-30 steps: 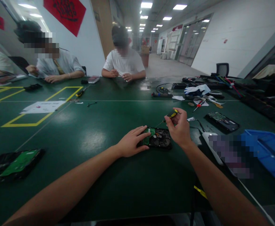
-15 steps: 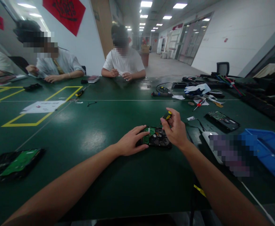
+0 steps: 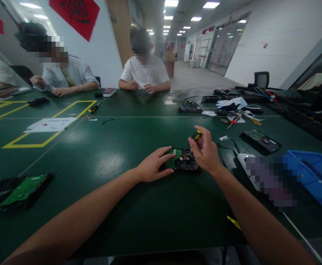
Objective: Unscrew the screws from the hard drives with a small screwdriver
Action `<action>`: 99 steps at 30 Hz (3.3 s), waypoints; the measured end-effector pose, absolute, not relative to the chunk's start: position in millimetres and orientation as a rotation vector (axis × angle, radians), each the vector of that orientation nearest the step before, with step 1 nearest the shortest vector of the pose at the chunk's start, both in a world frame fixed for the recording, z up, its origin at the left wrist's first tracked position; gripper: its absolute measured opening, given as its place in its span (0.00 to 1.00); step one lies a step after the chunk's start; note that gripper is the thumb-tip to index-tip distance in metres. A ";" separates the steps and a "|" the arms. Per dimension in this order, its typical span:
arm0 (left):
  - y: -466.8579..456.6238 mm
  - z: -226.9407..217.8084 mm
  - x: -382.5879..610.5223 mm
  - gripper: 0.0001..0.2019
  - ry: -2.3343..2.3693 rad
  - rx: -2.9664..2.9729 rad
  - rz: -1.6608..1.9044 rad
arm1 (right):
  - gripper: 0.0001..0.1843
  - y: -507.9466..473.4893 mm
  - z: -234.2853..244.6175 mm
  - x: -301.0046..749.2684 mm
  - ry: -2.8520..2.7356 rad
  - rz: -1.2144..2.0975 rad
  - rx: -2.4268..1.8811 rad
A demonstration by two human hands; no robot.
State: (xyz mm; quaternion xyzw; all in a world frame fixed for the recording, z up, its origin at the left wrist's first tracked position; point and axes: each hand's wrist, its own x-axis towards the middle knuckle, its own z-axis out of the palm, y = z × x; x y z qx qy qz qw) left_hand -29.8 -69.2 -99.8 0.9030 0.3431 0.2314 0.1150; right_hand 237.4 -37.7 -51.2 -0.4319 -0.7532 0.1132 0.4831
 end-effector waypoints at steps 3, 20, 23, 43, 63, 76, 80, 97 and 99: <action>-69.0 -100.4 -29.9 0.34 1.006 2.645 0.678 | 0.29 -37.6 -51.9 237.4 -1.841 0.284 -1.052; -71.8 -95.5 -26.9 0.33 1.062 2.648 0.634 | 0.30 -38.4 -44.8 236.5 -1.912 0.138 -1.011; -72.1 -94.8 -26.5 0.33 1.081 2.655 0.634 | 0.30 -41.2 -39.4 233.3 -1.964 0.139 -0.933; -68.5 -99.5 -21.9 0.33 1.190 2.622 0.628 | 0.28 -35.7 -41.2 226.9 -1.903 0.019 -0.943; -57.1 -95.5 -17.2 0.33 1.142 2.635 0.585 | 0.25 -31.1 -15.2 232.7 -1.980 0.000 -0.906; -48.9 -99.3 -9.3 0.30 1.301 2.636 0.607 | 0.16 -7.2 43.3 222.7 -2.363 0.041 -1.098; -35.3 -96.6 -5.9 0.31 1.235 2.614 0.610 | 0.17 -6.0 46.7 222.8 -2.395 0.055 -1.171; -33.0 -100.1 -11.2 0.32 1.284 2.590 0.583 | 0.12 7.2 37.5 220.8 -2.192 0.316 -0.953; -32.4 -99.6 -11.1 0.33 1.286 2.578 0.566 | 0.14 8.6 37.3 220.2 -2.204 0.341 -0.937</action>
